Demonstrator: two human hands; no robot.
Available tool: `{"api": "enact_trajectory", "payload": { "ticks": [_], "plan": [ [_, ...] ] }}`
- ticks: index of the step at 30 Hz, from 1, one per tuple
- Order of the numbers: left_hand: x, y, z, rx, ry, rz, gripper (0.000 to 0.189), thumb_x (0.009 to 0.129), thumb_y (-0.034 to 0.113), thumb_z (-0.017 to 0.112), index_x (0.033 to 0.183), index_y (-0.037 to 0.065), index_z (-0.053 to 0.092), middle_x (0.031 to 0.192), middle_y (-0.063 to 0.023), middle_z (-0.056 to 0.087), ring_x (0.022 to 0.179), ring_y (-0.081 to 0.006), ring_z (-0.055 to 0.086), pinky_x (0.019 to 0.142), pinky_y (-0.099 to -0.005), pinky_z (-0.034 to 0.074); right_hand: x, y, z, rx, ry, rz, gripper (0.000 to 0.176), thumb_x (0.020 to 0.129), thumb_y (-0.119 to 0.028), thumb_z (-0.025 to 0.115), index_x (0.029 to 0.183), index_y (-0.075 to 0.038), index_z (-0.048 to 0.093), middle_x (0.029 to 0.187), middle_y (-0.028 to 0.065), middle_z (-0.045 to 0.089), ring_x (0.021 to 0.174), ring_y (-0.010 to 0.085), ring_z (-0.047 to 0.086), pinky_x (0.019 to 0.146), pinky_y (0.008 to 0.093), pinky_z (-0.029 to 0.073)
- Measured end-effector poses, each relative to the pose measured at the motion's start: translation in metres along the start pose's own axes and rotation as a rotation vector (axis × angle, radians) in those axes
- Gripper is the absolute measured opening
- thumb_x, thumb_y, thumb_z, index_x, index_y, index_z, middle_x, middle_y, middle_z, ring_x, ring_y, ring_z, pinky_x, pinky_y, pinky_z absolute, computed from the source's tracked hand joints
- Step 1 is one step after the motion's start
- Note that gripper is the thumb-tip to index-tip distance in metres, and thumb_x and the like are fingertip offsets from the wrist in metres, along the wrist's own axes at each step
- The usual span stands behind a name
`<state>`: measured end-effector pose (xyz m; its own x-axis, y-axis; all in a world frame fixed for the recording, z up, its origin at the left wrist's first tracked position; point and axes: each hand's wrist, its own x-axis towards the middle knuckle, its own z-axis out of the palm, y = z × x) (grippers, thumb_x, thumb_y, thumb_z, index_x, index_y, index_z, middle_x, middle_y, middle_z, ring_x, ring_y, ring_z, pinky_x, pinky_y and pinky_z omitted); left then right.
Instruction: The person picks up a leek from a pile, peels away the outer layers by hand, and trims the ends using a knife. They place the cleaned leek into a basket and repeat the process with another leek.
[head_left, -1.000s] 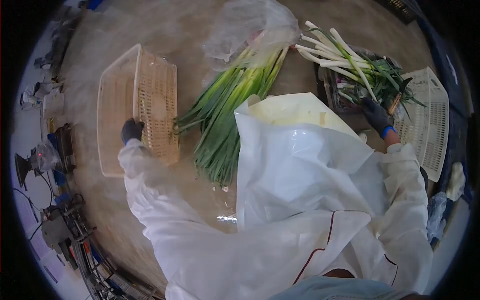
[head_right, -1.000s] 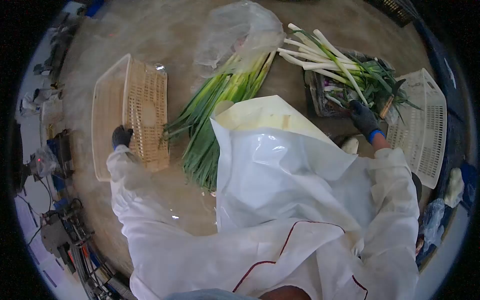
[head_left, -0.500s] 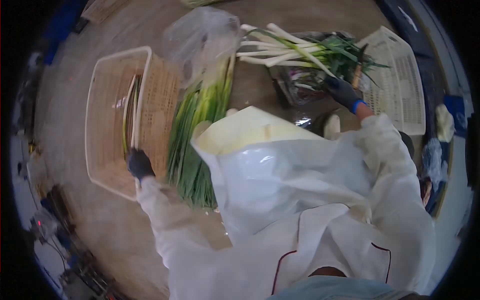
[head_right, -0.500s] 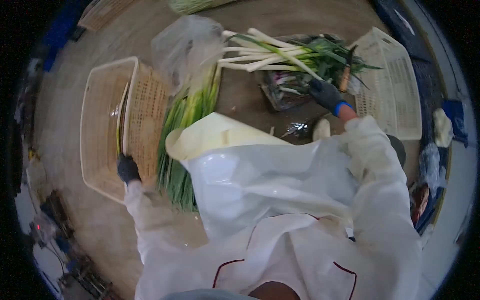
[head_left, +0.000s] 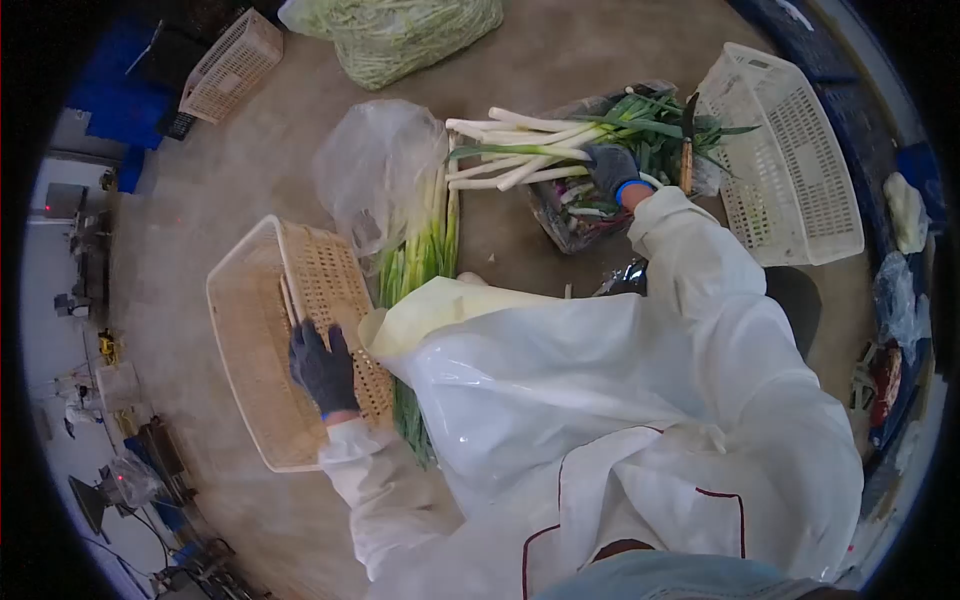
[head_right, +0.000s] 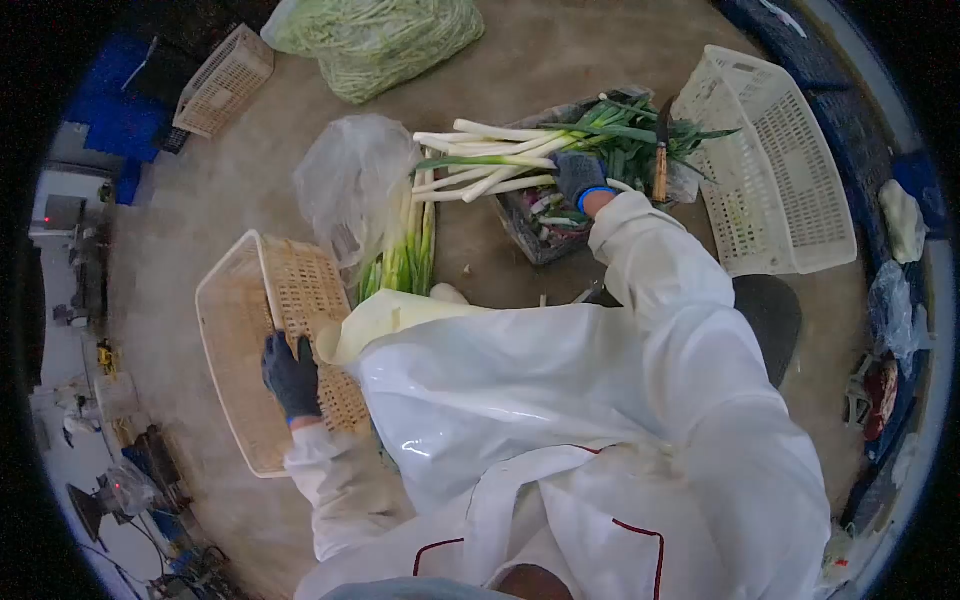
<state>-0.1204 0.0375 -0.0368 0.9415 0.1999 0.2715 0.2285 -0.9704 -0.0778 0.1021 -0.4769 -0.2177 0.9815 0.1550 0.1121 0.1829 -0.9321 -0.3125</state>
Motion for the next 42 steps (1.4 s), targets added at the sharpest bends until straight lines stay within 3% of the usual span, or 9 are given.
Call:
{"api": "enact_trajectory", "payload": {
  "ticks": [5, 9, 13, 17, 21, 25, 29, 37, 42],
  "plan": [
    [0.1, 0.134, -0.116, -0.69, 0.155, 0.438, 0.026, 0.087, 0.019, 0.061, 0.105, 0.0, 0.064, 0.106, -0.0181, 0.064, 0.099, -0.0348, 0.06, 0.085, -0.041, 0.046, 0.018, -0.023, -0.13, 0.599, 0.066, -0.146, 0.033, 0.084, -0.025, 0.06, 0.114, -0.011, 0.061, 0.094, 0.0208, 0.064, 0.085, 0.0374, 0.062, 0.076, 0.0437, 0.048],
    [0.128, 0.241, -0.167, -0.823, 0.373, 0.7, 0.019, 0.084, 0.02, 0.061, 0.095, 0.004, 0.066, 0.098, -0.0145, 0.065, 0.091, -0.035, 0.06, 0.08, -0.0424, 0.047, -0.018, -0.059, -0.269, 1.002, -0.167, -0.005, 0.03, 0.089, -0.017, 0.059, 0.118, -0.008, 0.062, 0.089, 0.0069, 0.068, 0.072, 0.0143, 0.063, 0.066, 0.0284, 0.051],
    [0.115, 0.316, -0.171, -1.072, 0.259, 0.573, 0.017, 0.085, 0.022, 0.06, 0.089, 0.006, 0.065, 0.089, -0.014, 0.065, 0.082, -0.0377, 0.059, 0.075, -0.0437, 0.047, -0.074, -0.062, -0.323, 1.099, -0.18, 0.054, 0.032, 0.091, -0.018, 0.058, 0.12, -0.006, 0.061, 0.086, 0.0014, 0.065, 0.066, 0.0075, 0.057, 0.061, 0.0214, 0.048],
    [0.102, 0.356, -0.127, -1.718, -0.042, 0.29, 0.019, 0.089, 0.02, 0.063, 0.097, 0.004, 0.067, 0.092, -0.0093, 0.068, 0.083, -0.0213, 0.065, 0.076, -0.0365, 0.05, -0.109, -0.052, -0.322, 1.063, -0.211, 0.119, 0.035, 0.091, -0.027, 0.059, 0.118, -0.006, 0.063, 0.078, -0.0004, 0.062, 0.061, 0.0056, 0.053, 0.056, 0.0214, 0.044],
    [0.093, 0.352, -0.144, -1.536, 0.014, 0.125, 0.024, 0.088, 0.02, 0.066, 0.102, 0.002, 0.066, 0.098, -0.0117, 0.068, 0.088, -0.021, 0.065, 0.081, -0.0345, 0.05, -0.116, -0.039, -0.325, 0.983, -0.241, 0.152, 0.033, 0.092, -0.028, 0.06, 0.118, -0.008, 0.064, 0.078, -0.0007, 0.063, 0.062, 0.0052, 0.052, 0.058, 0.0205, 0.042],
    [0.132, 0.337, -0.127, -1.09, 0.723, 0.445, 0.023, 0.082, 0.015, 0.068, 0.103, 0.004, 0.066, 0.103, -0.0145, 0.066, 0.098, -0.0307, 0.061, 0.089, -0.0384, 0.046, -0.104, -0.019, -0.318, 0.931, -0.221, 0.152, 0.031, 0.088, -0.02, 0.066, 0.117, -0.012, 0.065, 0.08, -0.0025, 0.064, 0.063, 0.0045, 0.056, 0.057, 0.022, 0.046],
    [0.144, 0.325, -0.141, -0.773, 0.894, 0.599, 0.033, 0.08, 0.012, 0.069, 0.112, 0.006, 0.063, 0.111, -0.0152, 0.063, 0.102, -0.0338, 0.059, 0.089, -0.0436, 0.045, -0.102, -0.009, -0.31, 0.72, -0.18, 0.117, 0.031, 0.088, -0.023, 0.066, 0.116, -0.01, 0.065, 0.078, 0.0002, 0.064, 0.065, 0.0065, 0.057, 0.06, 0.0234, 0.048],
    [0.134, 0.324, -0.11, -0.43, 0.276, 1.024, 0.037, 0.088, 0.026, 0.06, 0.124, 0.017, 0.06, 0.112, -0.0092, 0.064, 0.118, -0.0323, 0.049, 0.106, -0.0481, 0.026, -0.11, 0.007, -0.305, 0.421, -0.157, -0.009, 0.035, 0.084, -0.038, 0.066, 0.106, -0.012, 0.068, 0.088, 0.0146, 0.069, 0.081, 0.0324, 0.066, 0.073, 0.0399, 0.05],
    [0.127, 0.333, -0.101, -0.52, 0.229, 1.248, 0.012, 0.07, 0.017, 0.063, 0.08, 0.016, 0.069, 0.07, -0.0066, 0.053, 0.081, -0.0285, 0.053, 0.086, -0.043, 0.04, -0.115, 0.012, -0.297, 0.154, 0.052, -0.193, 0.035, 0.078, -0.033, 0.072, 0.109, -0.017, 0.068, 0.09, 0.0118, 0.067, 0.083, 0.0314, 0.065, 0.076, 0.0416, 0.05]
  ]
}}
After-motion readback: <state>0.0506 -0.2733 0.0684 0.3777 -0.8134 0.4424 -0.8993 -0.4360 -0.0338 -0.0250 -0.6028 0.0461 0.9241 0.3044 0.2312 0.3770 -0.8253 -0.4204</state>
